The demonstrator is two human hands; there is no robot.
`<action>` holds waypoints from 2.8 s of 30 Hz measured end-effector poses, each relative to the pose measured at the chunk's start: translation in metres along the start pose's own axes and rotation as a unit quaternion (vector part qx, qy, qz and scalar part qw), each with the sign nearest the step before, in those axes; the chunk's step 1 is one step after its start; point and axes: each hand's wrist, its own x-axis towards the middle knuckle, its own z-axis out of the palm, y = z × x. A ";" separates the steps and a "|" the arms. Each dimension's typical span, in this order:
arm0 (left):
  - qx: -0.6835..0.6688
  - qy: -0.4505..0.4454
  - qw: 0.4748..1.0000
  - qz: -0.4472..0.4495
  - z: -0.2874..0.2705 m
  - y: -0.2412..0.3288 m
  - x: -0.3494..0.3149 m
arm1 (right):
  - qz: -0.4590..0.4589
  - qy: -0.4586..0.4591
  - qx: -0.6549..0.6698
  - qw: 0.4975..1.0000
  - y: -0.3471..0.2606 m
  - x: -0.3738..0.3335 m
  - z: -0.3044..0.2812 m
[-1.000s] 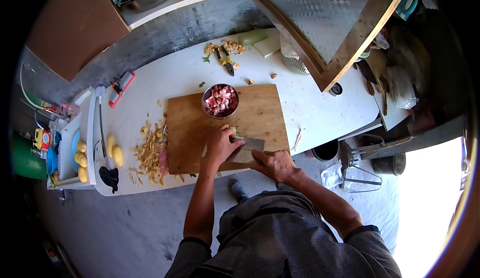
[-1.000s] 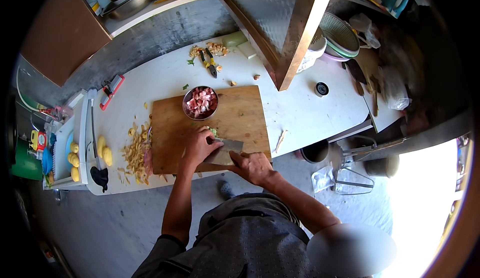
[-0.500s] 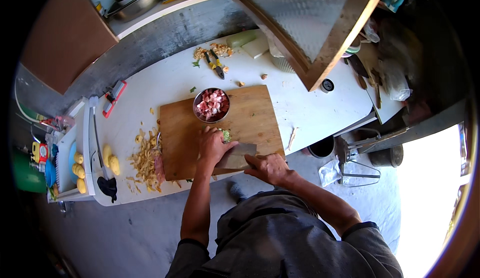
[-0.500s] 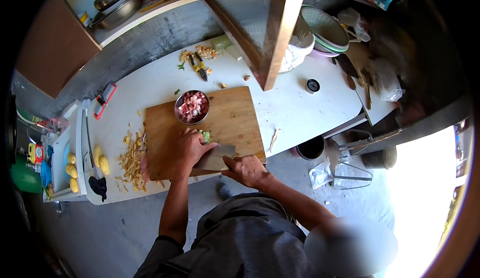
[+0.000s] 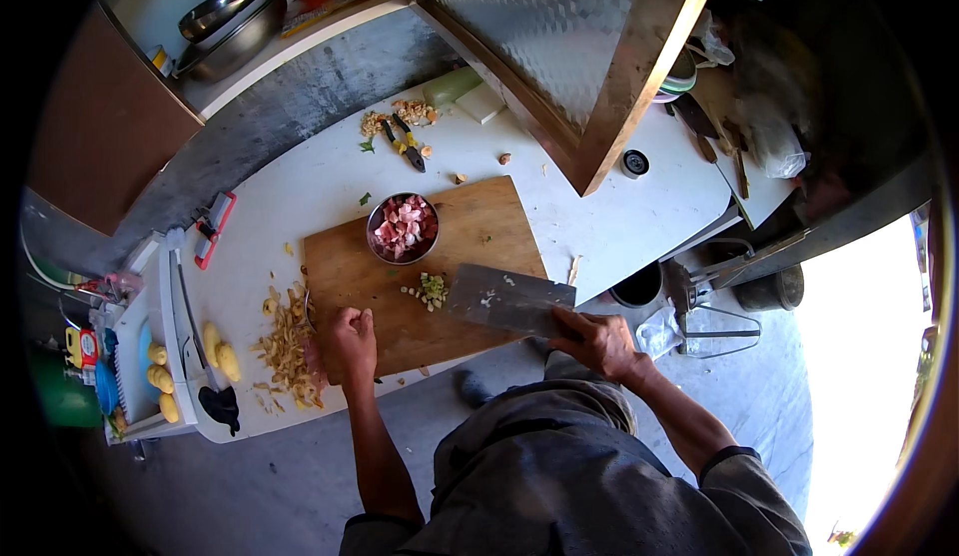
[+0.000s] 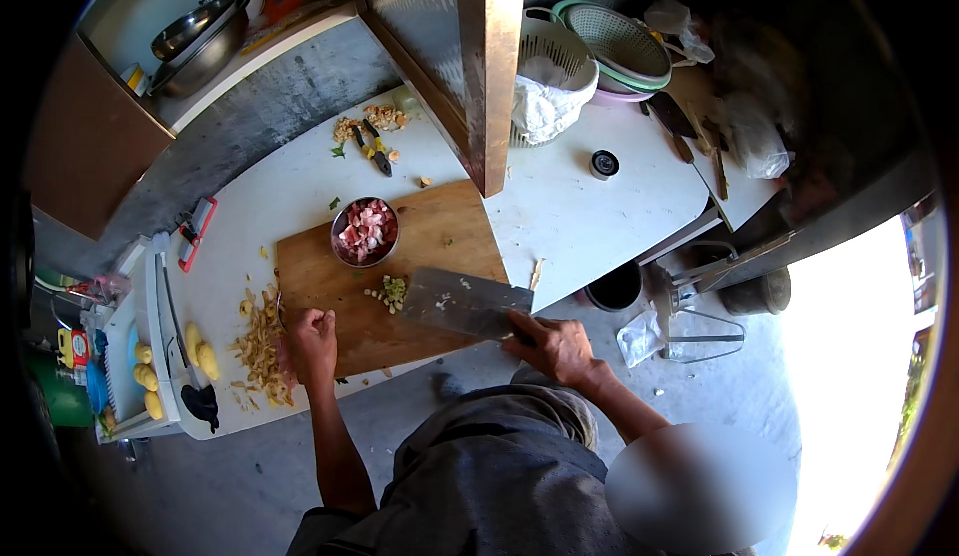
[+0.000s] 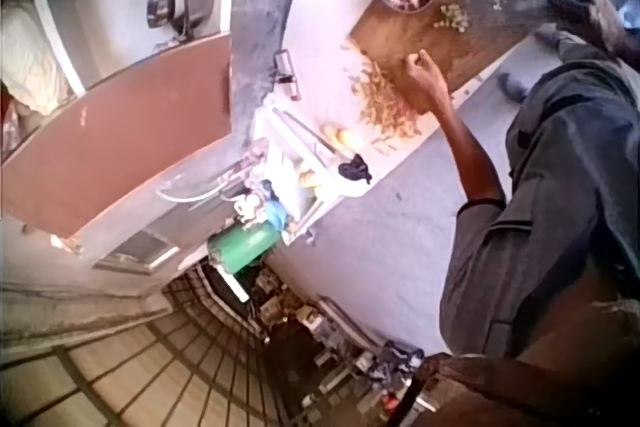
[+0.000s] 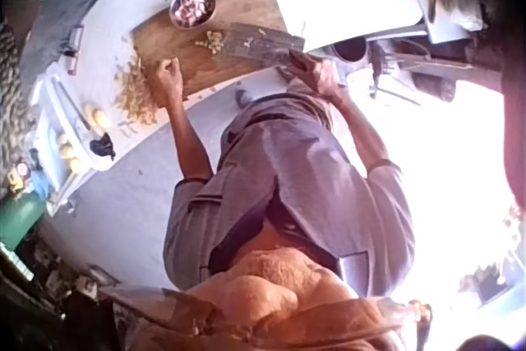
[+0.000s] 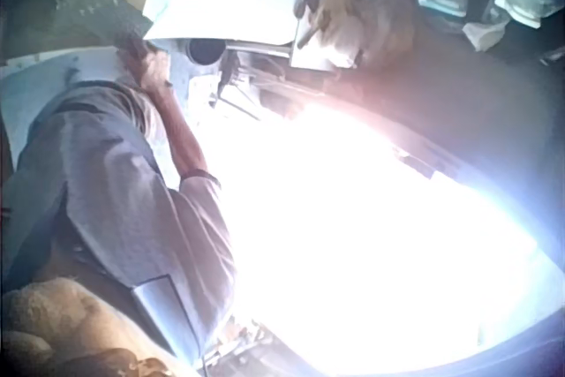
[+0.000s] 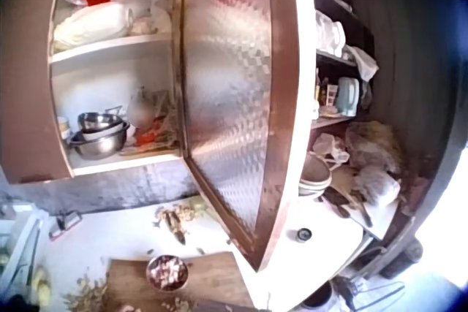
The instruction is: The person chops green onions and ginger on a wooden cutting board using a cleaver, then transfers the chopped pieces into a metal bowl. They then proceed to peel and chop potatoes into chunks on the same board.
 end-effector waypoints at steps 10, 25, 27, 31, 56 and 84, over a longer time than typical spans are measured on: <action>-0.035 0.010 0.996 0.078 0.038 -0.004 -0.058 | 0.038 0.139 -0.031 0.989 0.065 0.046 0.040; -0.004 0.027 0.986 0.162 0.046 0.066 -0.050 | 0.022 0.003 0.049 0.999 0.095 0.077 0.032; -0.007 0.030 0.986 0.166 0.053 0.067 -0.051 | 0.002 0.015 0.054 0.998 0.081 0.075 -0.016; -0.024 0.039 0.988 0.149 0.074 0.083 -0.057 | -0.094 0.189 0.086 0.974 0.093 0.101 -0.108; 0.019 0.202 0.975 -0.087 0.098 0.123 -0.230 | -0.015 0.342 -0.168 0.924 0.136 0.427 -0.418; -0.309 -0.080 0.941 0.112 0.043 0.258 -0.045 | -0.242 0.430 0.270 0.827 -0.022 0.089 -0.205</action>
